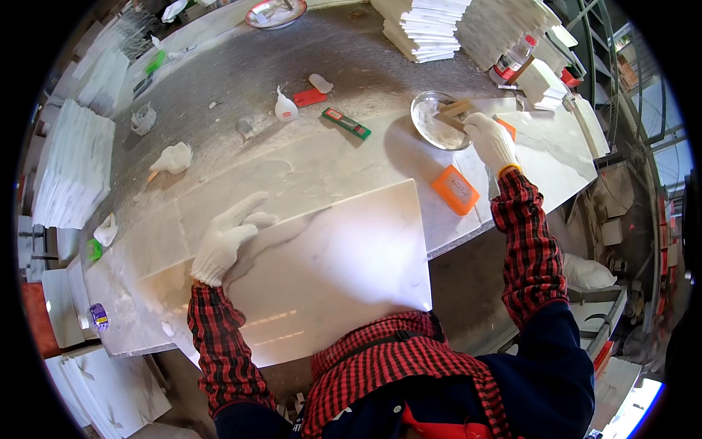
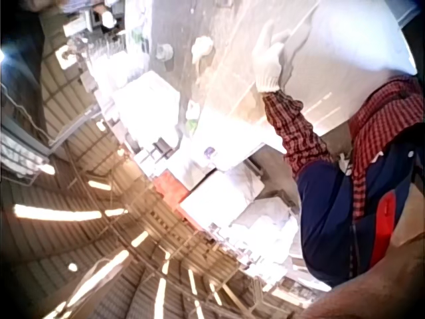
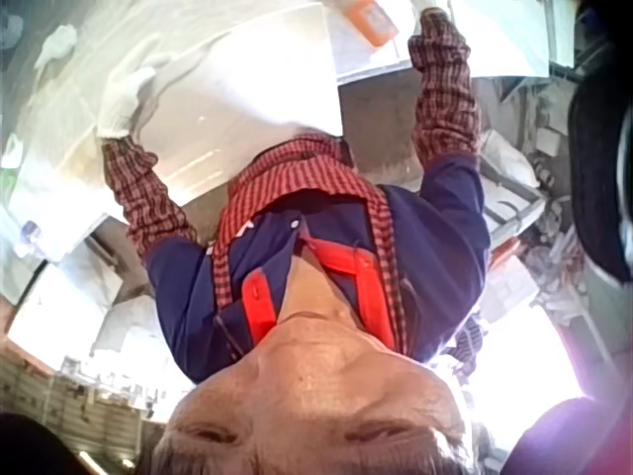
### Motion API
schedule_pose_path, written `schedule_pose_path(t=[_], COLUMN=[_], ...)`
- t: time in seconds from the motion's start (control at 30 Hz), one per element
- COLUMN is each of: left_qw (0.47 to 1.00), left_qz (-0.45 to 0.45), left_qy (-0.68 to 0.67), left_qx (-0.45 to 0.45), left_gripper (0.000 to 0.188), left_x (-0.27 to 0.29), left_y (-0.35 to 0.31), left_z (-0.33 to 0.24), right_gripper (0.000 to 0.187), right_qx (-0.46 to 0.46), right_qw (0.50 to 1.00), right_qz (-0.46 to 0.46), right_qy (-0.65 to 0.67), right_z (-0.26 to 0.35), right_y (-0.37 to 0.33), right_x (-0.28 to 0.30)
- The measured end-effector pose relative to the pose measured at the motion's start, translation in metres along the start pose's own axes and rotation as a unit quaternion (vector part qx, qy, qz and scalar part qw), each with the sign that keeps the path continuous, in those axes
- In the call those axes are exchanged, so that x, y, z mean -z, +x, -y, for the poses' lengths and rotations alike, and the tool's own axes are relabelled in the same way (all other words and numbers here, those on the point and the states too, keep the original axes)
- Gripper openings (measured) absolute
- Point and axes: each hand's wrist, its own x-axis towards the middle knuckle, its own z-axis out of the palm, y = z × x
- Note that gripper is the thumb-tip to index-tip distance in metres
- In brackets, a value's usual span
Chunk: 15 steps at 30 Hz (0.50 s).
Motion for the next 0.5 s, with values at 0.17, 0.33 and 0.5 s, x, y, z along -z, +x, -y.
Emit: schedule_pose_path(t=[0.17,0.33,0.5], left_qw=[0.999,1.0,1.0], left_qz=[-0.018,-0.015,-0.01], left_qy=[-0.012,-0.017,-0.011], left_qx=[0.03,0.017,-0.007], left_gripper=[0.067,0.066,0.061], left_x=[-0.002,0.0,0.002], left_y=[-0.002,0.0,-0.001], left_z=[-0.004,0.001,0.003], right_gripper=[0.029,0.027,0.024], right_qx=[-0.009,-0.008,0.036], right_qw=[0.999,0.999,0.996], right_qz=[0.007,-0.003,0.014], right_qy=[0.049,0.052,0.075], right_z=[-0.003,0.003,0.008], right_y=[0.018,0.027,0.027], right_x=[-0.024,-0.033,-0.033])
